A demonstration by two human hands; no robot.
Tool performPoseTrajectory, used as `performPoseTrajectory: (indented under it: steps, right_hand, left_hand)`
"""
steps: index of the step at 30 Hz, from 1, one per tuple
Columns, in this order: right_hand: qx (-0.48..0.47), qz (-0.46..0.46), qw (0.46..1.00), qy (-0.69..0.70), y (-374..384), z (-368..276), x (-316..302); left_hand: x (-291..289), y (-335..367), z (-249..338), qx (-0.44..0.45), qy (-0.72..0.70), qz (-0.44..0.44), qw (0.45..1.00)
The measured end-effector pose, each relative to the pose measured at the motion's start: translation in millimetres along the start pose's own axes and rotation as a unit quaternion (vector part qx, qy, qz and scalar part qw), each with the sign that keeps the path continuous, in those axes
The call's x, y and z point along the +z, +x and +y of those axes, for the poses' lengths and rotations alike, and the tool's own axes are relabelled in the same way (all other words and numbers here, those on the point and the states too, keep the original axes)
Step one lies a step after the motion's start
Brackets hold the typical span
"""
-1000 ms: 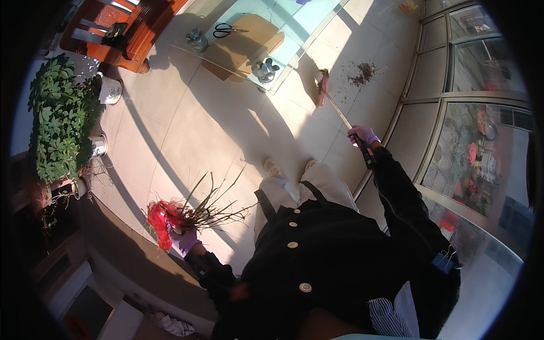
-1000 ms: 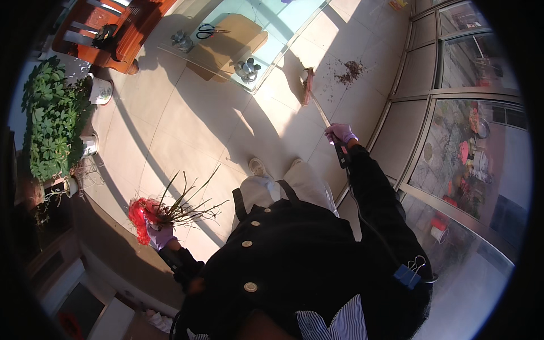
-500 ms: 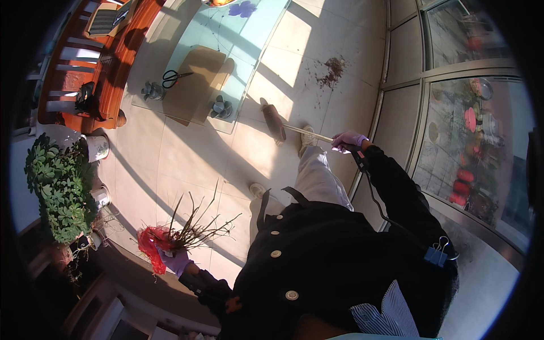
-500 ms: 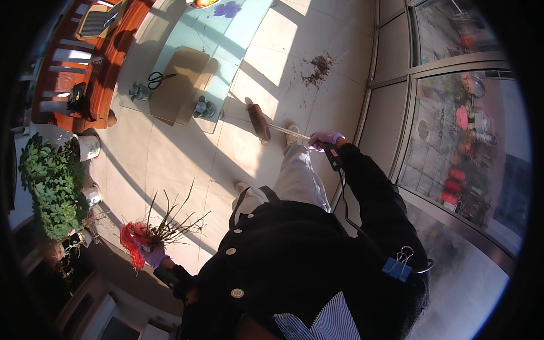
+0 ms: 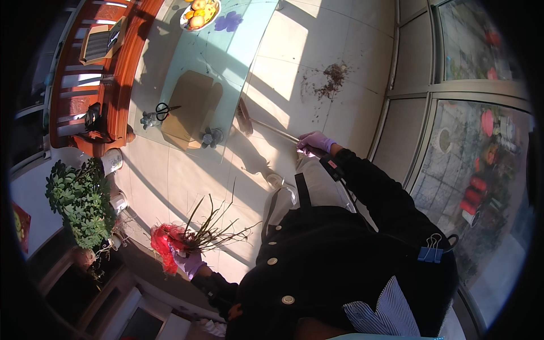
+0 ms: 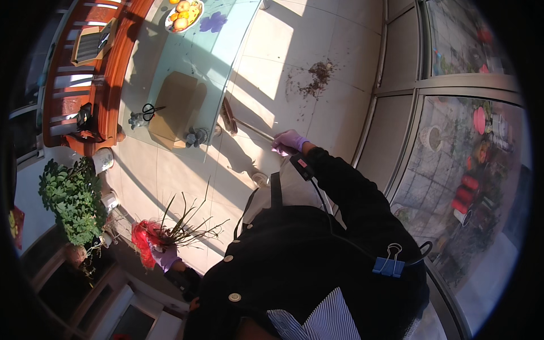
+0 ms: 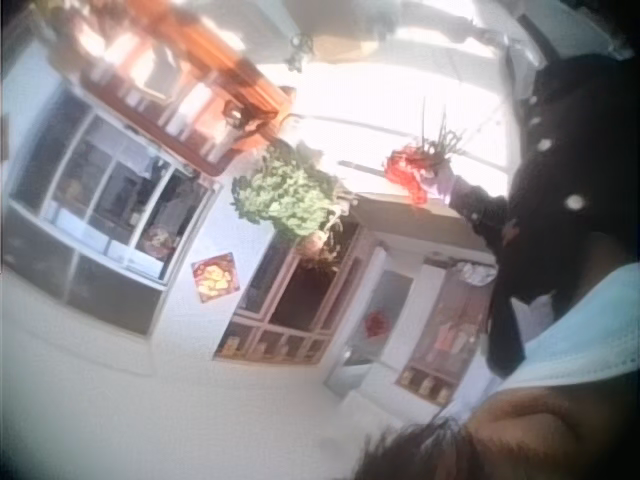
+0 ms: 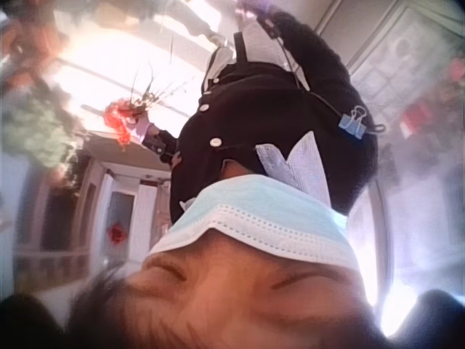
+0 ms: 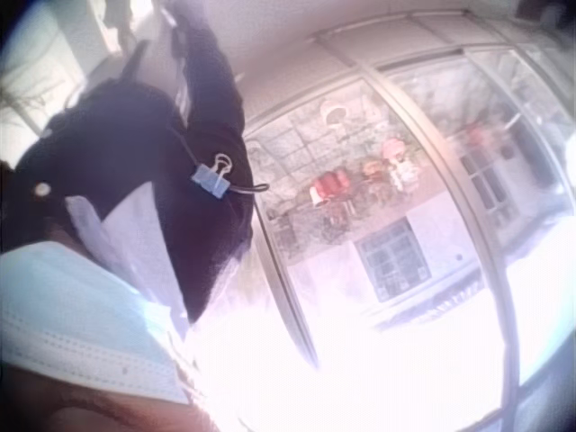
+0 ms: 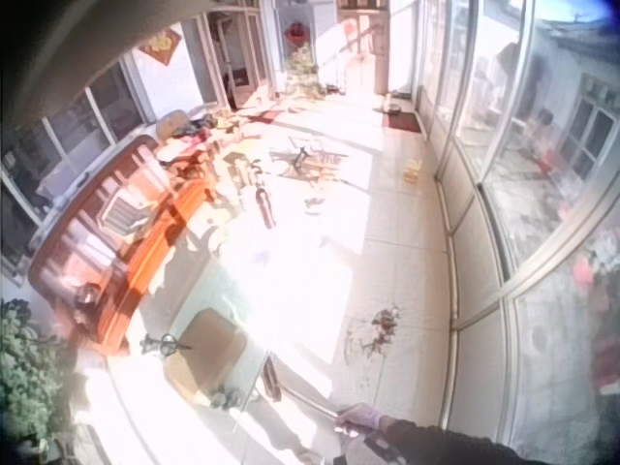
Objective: The person sweeps dry leaves and debris on a tiled balcony floor using a broom, then gathers the pile by hand into a red plastic bag. The person moves a potted plant to access the area and continues sweeping around furniture.
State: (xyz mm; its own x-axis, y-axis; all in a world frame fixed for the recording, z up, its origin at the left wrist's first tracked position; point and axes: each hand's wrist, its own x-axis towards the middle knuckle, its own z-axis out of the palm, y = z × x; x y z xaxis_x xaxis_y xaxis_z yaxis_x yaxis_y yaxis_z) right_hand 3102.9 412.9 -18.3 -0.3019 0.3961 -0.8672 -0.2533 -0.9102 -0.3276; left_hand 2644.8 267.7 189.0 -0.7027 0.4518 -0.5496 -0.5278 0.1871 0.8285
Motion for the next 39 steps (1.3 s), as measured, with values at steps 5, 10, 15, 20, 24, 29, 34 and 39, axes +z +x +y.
performPoseTrajectory:
  steps: [5, 10, 15, 20, 24, 29, 34, 39]
  right_hand:
    - [0.063, 0.032, 0.996, -0.054, 57, -90, -54]
    - [-0.010, 0.131, 0.984, -0.123, 48, -200, -129]
    - [-0.108, 0.272, 0.952, -0.084, -4, -175, -129]
    - [-0.100, 0.182, 0.975, -0.073, -100, -69, -130]
    - [0.035, 0.110, 0.986, -0.116, -128, -47, -138]
    - [0.044, 0.171, 0.942, -0.286, -94, -112, -187]
    - [-0.045, 0.282, 0.894, -0.345, -38, -171, -204]
    - [-0.074, 0.330, 0.928, -0.156, -58, -131, -186]
  left_hand:
    - [26, -22, 6, 0.021, -0.048, 0.067, 0.996]
    - [34, -34, 6, -0.008, 0.011, 0.087, 0.996]
    - [41, -25, -2, -0.014, -0.009, 0.066, 0.998]
    - [74, -1, -20, -0.085, -0.100, 0.114, 0.985]
    - [112, 5, -38, -0.067, 0.007, 0.008, 0.998]
    - [139, 10, -45, 0.002, 0.100, -0.074, 0.992]
    - [152, 14, -36, 0.068, 0.199, -0.121, 0.970]
    - [195, 60, -19, -0.133, 0.028, -0.057, 0.989]
